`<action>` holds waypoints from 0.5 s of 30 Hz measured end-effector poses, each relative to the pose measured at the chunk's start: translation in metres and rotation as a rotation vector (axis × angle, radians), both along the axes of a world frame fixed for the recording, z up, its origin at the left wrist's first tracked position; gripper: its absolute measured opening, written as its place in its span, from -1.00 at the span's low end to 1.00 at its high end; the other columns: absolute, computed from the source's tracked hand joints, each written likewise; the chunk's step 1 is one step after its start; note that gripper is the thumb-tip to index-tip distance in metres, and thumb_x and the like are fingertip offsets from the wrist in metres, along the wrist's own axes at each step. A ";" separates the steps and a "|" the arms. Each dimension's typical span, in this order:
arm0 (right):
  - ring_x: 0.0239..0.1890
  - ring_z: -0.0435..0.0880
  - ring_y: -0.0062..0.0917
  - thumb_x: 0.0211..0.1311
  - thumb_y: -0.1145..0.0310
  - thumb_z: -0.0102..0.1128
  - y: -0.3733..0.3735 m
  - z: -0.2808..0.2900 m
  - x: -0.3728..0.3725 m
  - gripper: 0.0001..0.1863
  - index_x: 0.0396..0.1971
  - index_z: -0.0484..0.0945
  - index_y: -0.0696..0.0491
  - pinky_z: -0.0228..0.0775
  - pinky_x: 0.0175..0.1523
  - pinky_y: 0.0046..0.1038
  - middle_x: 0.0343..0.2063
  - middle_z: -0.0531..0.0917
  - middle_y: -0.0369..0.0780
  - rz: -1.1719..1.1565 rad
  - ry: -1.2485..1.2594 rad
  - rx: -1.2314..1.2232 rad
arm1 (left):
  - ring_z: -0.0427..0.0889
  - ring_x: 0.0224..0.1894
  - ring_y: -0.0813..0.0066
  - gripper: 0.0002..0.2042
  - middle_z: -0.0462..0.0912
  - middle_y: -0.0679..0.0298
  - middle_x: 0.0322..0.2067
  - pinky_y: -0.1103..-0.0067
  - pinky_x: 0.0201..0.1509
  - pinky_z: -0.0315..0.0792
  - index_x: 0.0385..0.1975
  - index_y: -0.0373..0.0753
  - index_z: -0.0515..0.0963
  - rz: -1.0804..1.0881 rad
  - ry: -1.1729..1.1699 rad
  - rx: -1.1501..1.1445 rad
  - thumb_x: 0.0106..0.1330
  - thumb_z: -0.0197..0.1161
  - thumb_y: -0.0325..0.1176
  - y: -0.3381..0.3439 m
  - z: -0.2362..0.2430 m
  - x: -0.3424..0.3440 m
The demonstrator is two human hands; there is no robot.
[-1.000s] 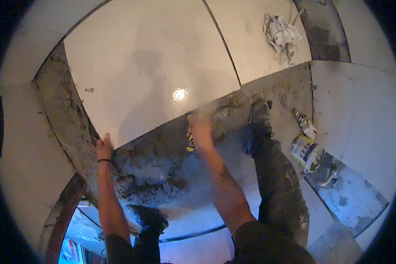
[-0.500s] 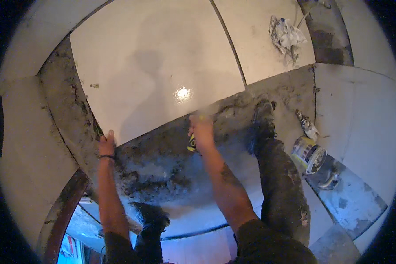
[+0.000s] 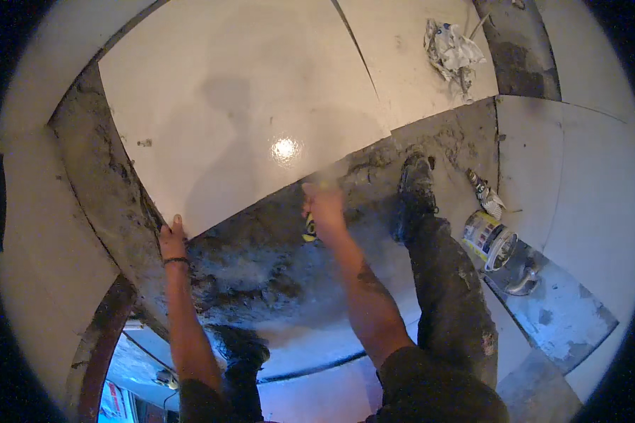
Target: The person measures a tile with a long rod, marks it, and then places it onto a section of floor covered with wet mortar, using a trowel and a hammer to set it in place.
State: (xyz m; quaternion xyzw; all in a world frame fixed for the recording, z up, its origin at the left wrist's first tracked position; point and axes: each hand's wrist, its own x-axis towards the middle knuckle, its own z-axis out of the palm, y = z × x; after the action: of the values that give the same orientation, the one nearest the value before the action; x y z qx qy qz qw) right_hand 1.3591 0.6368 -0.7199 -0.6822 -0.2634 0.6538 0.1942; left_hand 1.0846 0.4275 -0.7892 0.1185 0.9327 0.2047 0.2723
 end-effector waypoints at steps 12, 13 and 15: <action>-0.77 0.38 -0.58 0.12 0.37 0.19 -0.029 -0.010 -0.034 -0.75 -0.42 0.25 0.06 0.30 -0.69 -0.49 -0.70 0.38 -0.29 -0.154 0.146 -0.112 | 0.48 -0.40 0.32 -0.47 0.54 0.13 -0.45 0.40 -0.27 0.39 -0.36 -0.38 0.43 0.030 -0.020 -0.059 0.15 0.20 0.11 -0.035 -0.007 -0.059; -0.77 0.38 -0.58 0.12 0.37 0.19 -0.026 -0.011 -0.021 -0.75 -0.42 0.25 0.06 0.30 -0.69 -0.49 -0.70 0.38 -0.29 -0.150 0.122 -0.123 | 0.55 -0.30 0.23 -0.36 0.58 -0.03 -0.32 0.39 -0.17 0.41 -0.17 -0.48 0.46 0.092 -0.051 -0.112 0.14 0.17 0.13 -0.022 -0.005 -0.042; -0.76 0.42 -0.56 0.12 0.32 0.21 -0.023 -0.009 -0.014 -0.71 -0.42 0.24 0.06 0.29 -0.69 -0.48 -0.71 0.40 -0.27 0.027 0.161 -0.118 | 0.57 -0.19 0.19 -0.36 0.58 -0.03 -0.21 0.40 -0.09 0.42 -0.03 -0.42 0.42 0.136 0.051 -0.066 0.12 0.22 0.08 -0.030 0.009 -0.015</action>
State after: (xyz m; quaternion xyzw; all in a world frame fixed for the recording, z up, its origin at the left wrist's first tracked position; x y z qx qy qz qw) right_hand 1.3449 0.6141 -0.7287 -0.6343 -0.2171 0.7233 0.1656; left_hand 1.0694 0.3975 -0.7799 0.0513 0.9515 0.1888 0.2374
